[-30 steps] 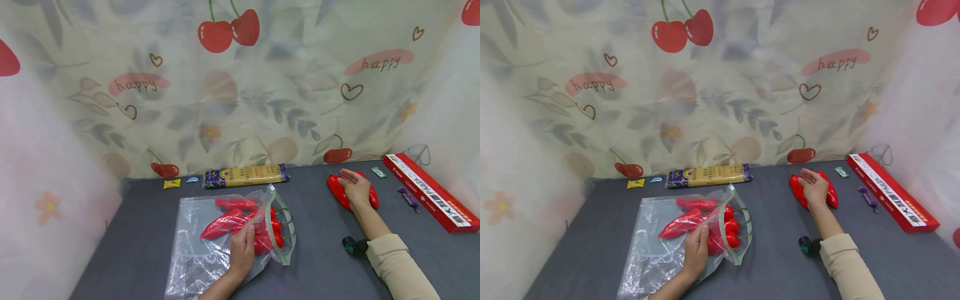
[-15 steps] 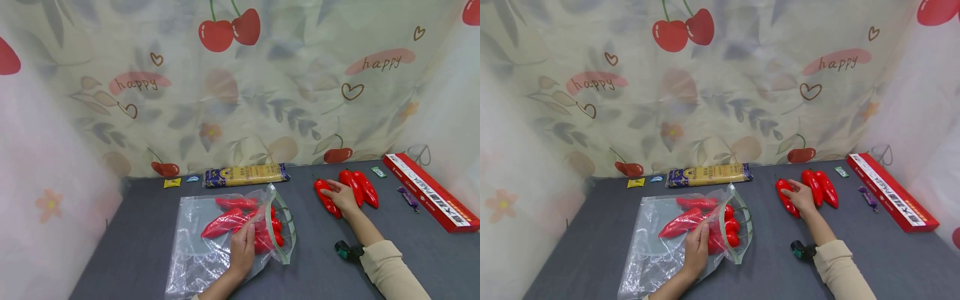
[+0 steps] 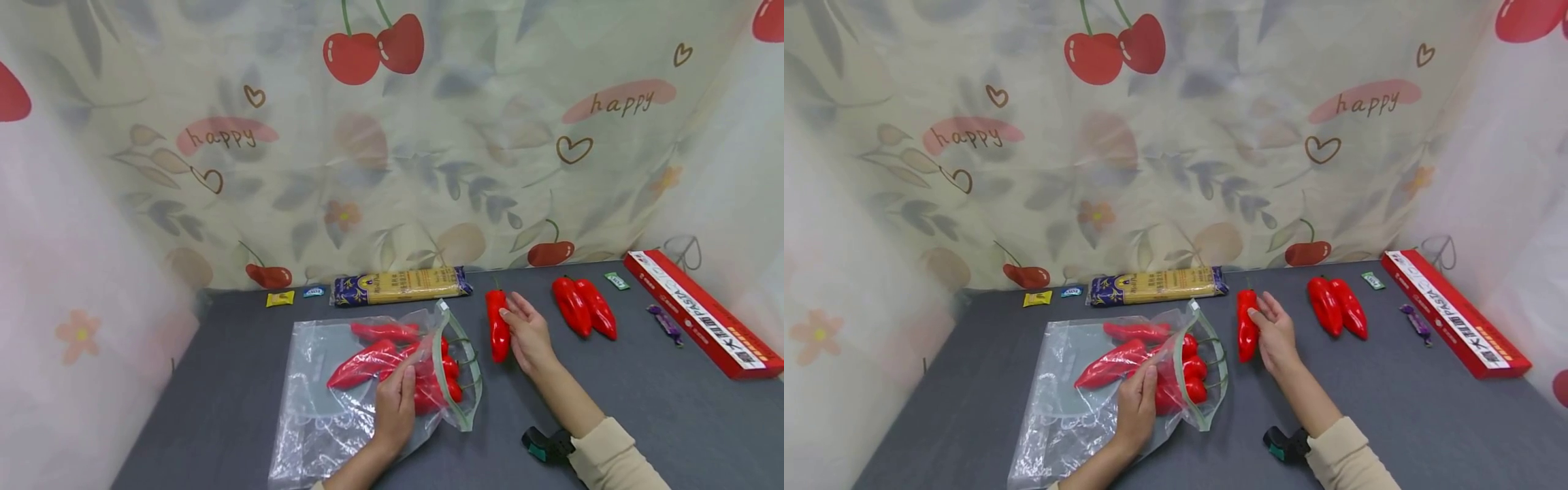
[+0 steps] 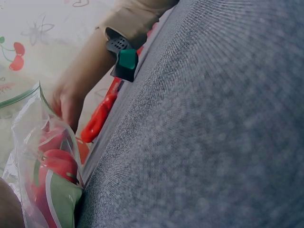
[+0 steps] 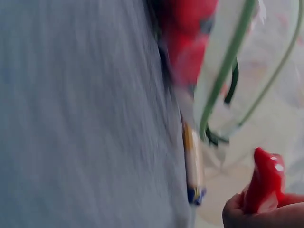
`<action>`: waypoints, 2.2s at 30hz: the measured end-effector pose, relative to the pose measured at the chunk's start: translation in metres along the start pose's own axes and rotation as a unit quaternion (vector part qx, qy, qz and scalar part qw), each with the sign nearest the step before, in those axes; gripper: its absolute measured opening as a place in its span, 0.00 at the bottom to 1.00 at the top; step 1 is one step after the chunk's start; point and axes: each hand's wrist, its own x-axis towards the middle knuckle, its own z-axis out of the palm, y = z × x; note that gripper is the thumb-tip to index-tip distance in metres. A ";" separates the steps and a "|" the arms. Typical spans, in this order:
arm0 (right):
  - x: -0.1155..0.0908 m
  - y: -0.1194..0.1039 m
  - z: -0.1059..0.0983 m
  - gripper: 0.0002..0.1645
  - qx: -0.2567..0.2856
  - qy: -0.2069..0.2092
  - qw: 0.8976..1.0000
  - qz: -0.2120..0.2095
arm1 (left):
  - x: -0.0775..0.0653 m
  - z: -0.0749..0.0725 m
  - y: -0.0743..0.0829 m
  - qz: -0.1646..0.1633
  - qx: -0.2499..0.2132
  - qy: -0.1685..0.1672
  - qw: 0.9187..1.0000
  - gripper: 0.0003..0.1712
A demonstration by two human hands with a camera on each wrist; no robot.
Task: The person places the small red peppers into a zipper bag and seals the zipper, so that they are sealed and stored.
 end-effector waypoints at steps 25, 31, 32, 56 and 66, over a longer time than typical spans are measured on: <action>-0.006 0.023 0.009 0.23 -0.087 0.104 0.988 -0.073 | -0.002 0.001 -0.005 -0.005 -0.008 -0.005 1.000 0.18; -0.010 0.028 0.008 0.11 -0.062 0.046 0.997 0.010 | 0.000 0.001 -0.004 0.008 0.013 0.012 1.000 0.18; -0.011 0.030 0.009 0.12 -0.086 0.036 0.996 0.011 | 0.001 0.002 -0.004 0.014 0.013 0.015 1.000 0.18; -0.016 0.046 0.039 0.22 -0.221 -0.087 0.971 0.005 | 0.000 0.000 -0.004 0.016 -0.013 0.029 0.999 0.19; 0.005 0.015 0.000 0.30 -0.148 -0.068 0.987 -0.009 | 0.004 -0.002 0.001 0.012 -0.014 0.031 0.999 0.19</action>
